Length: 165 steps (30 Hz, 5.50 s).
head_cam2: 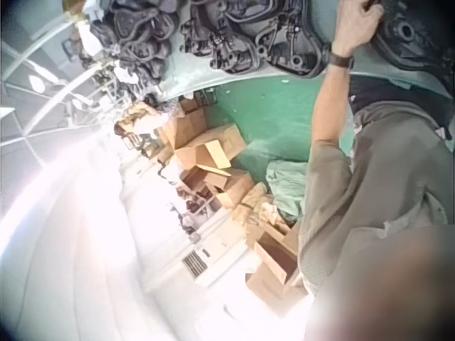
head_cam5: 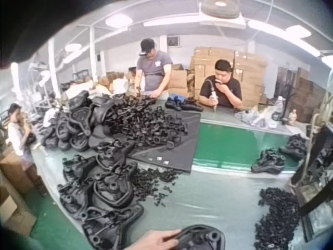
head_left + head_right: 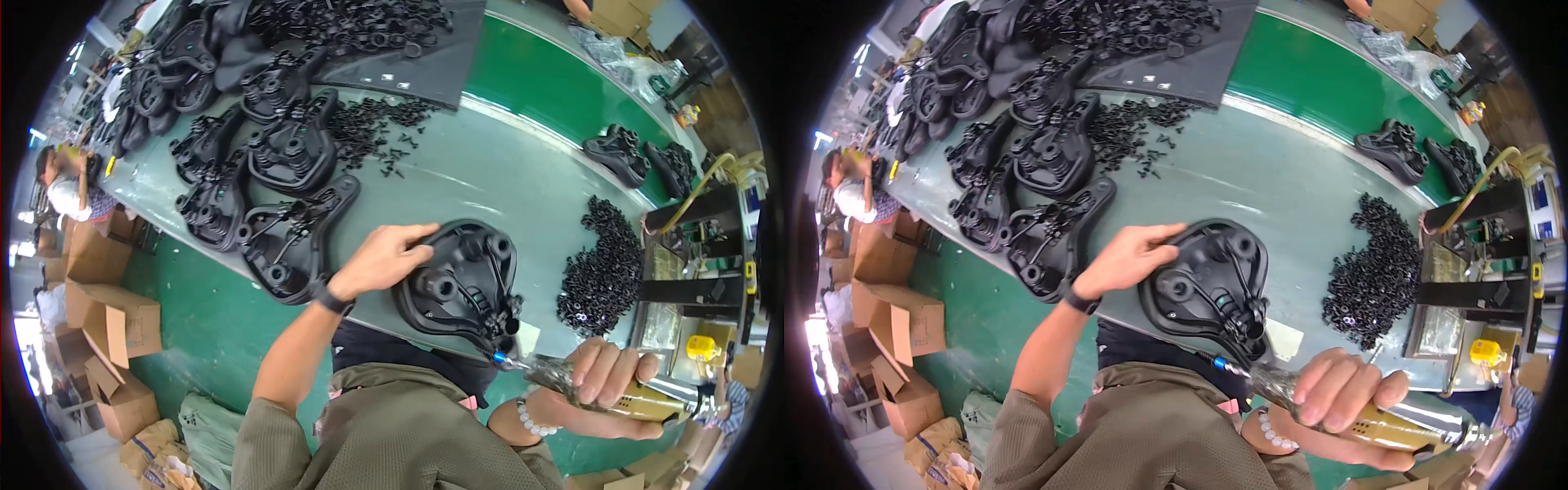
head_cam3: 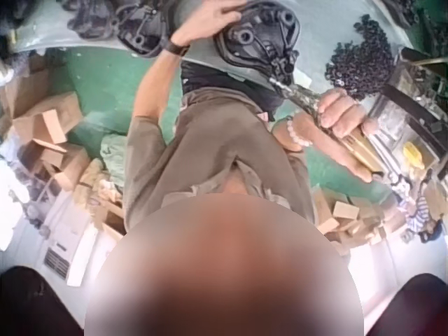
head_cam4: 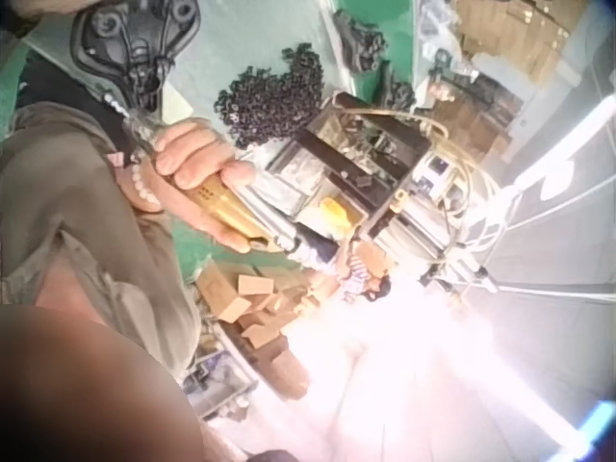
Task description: The recorder uses an electric screwdriver to attach plastic components to the underside of bicycle saddles on an assembly line.
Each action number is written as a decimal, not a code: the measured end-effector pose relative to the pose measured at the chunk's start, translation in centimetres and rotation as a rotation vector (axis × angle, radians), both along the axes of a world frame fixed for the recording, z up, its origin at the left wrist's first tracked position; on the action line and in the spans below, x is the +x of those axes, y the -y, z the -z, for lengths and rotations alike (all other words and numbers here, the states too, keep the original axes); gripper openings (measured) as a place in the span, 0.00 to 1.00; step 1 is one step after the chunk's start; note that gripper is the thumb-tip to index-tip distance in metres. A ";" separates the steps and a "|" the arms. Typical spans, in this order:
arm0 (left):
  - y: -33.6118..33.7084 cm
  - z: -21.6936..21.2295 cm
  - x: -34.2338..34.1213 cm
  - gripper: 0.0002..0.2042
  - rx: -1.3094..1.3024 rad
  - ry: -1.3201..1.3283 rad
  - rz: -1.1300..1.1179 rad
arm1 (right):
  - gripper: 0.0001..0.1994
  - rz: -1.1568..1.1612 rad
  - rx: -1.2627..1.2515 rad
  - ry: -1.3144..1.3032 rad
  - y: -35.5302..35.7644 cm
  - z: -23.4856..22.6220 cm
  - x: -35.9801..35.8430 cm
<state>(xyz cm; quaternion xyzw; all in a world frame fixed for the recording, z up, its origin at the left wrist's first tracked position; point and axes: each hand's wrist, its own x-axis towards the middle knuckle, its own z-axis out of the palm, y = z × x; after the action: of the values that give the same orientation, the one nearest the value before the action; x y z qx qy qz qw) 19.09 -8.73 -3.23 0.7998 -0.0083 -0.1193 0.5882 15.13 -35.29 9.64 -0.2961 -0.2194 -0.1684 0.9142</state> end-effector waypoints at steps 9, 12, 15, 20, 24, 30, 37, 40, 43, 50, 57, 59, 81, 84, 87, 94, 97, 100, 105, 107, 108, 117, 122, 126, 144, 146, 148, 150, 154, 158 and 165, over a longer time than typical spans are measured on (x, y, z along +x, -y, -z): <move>2.8 4.0 2.8 0.19 0.107 0.258 -0.117 | 0.44 0.162 -0.373 0.192 -3.1 4.6 1.3; 3.2 4.3 -1.7 0.25 -0.082 0.342 -0.289 | 0.45 0.163 -0.403 0.271 -3.6 6.3 2.8; 5.4 1.8 -3.6 0.37 0.220 0.573 -0.174 | 0.47 0.140 -0.398 0.313 -4.9 7.0 3.7; 6.1 3.0 -2.8 0.31 0.267 0.606 -0.233 | 0.48 0.005 -0.558 0.280 -5.7 8.3 4.0; 6.2 3.4 -2.9 0.28 0.148 0.581 -0.285 | 0.38 -0.059 -0.736 0.193 -6.4 8.6 4.3; 6.4 3.7 -3.2 0.26 0.164 0.617 -0.297 | 0.29 -0.145 -0.649 0.111 -7.2 9.5 5.0; 3.4 3.5 -2.3 0.25 0.028 0.546 -0.131 | 0.30 -0.079 -0.721 0.200 -6.7 8.4 4.2; 0.8 2.7 2.2 0.14 0.516 0.618 -0.298 | 0.42 -0.085 -0.509 0.272 -5.8 5.1 3.9; -1.5 3.7 8.0 0.11 1.050 0.581 -0.186 | 0.45 -0.128 -0.424 0.233 -5.5 3.7 3.3; -1.7 4.3 9.2 0.10 1.176 0.495 -0.065 | 0.47 -0.110 -0.396 0.190 -3.1 4.1 2.9; -2.8 4.4 7.7 0.07 1.236 0.352 -0.090 | 0.47 -0.119 -0.328 0.160 -1.7 4.2 2.7; -3.7 5.6 8.0 0.06 1.189 0.396 -0.125 | 0.47 -0.127 -0.322 0.164 -1.7 4.3 2.8; 8.4 -3.2 -3.4 0.10 -1.018 -0.240 -0.383 | 0.47 0.109 -0.207 0.134 -3.0 4.3 2.7; 9.4 -3.4 -4.2 0.10 -1.155 -0.265 -0.318 | 0.47 0.102 -0.200 0.114 -3.1 4.4 2.5; 10.0 -3.3 -4.4 0.11 -1.248 -0.268 -0.394 | 0.47 0.102 -0.190 0.106 -2.9 4.6 2.3; 10.3 -2.2 -5.1 0.11 -1.297 -0.287 -0.368 | 0.44 0.087 -0.180 0.100 -2.7 5.0 1.8; 10.0 -3.4 -4.4 0.15 -1.118 -0.188 -0.331 | 0.47 0.150 -0.186 0.086 -2.8 4.6 1.9; 7.3 -2.9 -1.0 0.25 -0.368 0.149 -0.298 | 0.48 0.225 -0.315 0.153 -0.6 4.5 2.7; 6.9 -1.5 6.4 0.31 0.389 0.491 0.446 | 0.51 0.275 -0.496 0.224 -0.2 6.5 5.2; 7.6 -0.8 8.1 0.30 0.355 0.423 0.532 | 0.51 0.279 -0.547 0.193 -0.7 7.2 5.6; 8.0 -0.4 8.5 0.29 0.320 0.352 0.621 | 0.51 0.286 -0.597 0.157 -1.0 7.3 5.7; 9.3 2.5 10.5 0.25 0.132 0.328 0.730 | 0.52 0.199 -0.752 0.040 -1.2 9.0 7.4; 9.8 2.1 10.2 0.27 0.236 0.298 0.732 | 0.49 0.076 -0.705 -0.017 -1.3 9.8 8.9; 10.0 2.3 10.3 0.24 0.205 0.297 0.697 | 0.48 0.011 -0.632 -0.135 -1.5 10.9 9.8; -1.2 4.3 8.1 0.11 1.274 0.336 -0.288 | 0.48 0.142 -0.291 -0.098 0.2 6.8 5.8; -1.5 5.1 7.7 0.10 1.248 0.316 -0.301 | 0.48 0.152 -0.291 -0.128 -0.5 6.5 5.3; -0.8 5.0 7.1 0.08 1.144 0.385 -0.326 | 0.48 0.134 -0.298 -0.122 -0.5 6.7 5.1; 0.8 4.4 5.4 0.07 0.969 0.530 -0.374 | 0.48 0.148 -0.306 -0.084 -0.1 7.1 4.6; 5.8 3.8 -0.6 0.11 -0.196 0.083 -0.295 | 0.49 0.075 -0.252 0.012 -0.3 7.4 3.6; 9.3 1.1 -3.9 0.11 -0.731 -0.089 -0.216 | 0.49 0.124 -0.256 -0.021 -1.6 7.2 2.9; 9.6 2.2 -5.2 0.10 -1.047 -0.053 -0.193 | 0.49 0.116 -0.220 -0.053 -2.2 7.1 1.8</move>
<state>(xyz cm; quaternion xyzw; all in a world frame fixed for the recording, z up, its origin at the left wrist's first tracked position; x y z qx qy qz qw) 13.92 -18.28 -5.40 0.3929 0.0218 -0.0648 0.9170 16.95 -33.12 2.53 -0.4113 -0.1947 -0.1881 0.8704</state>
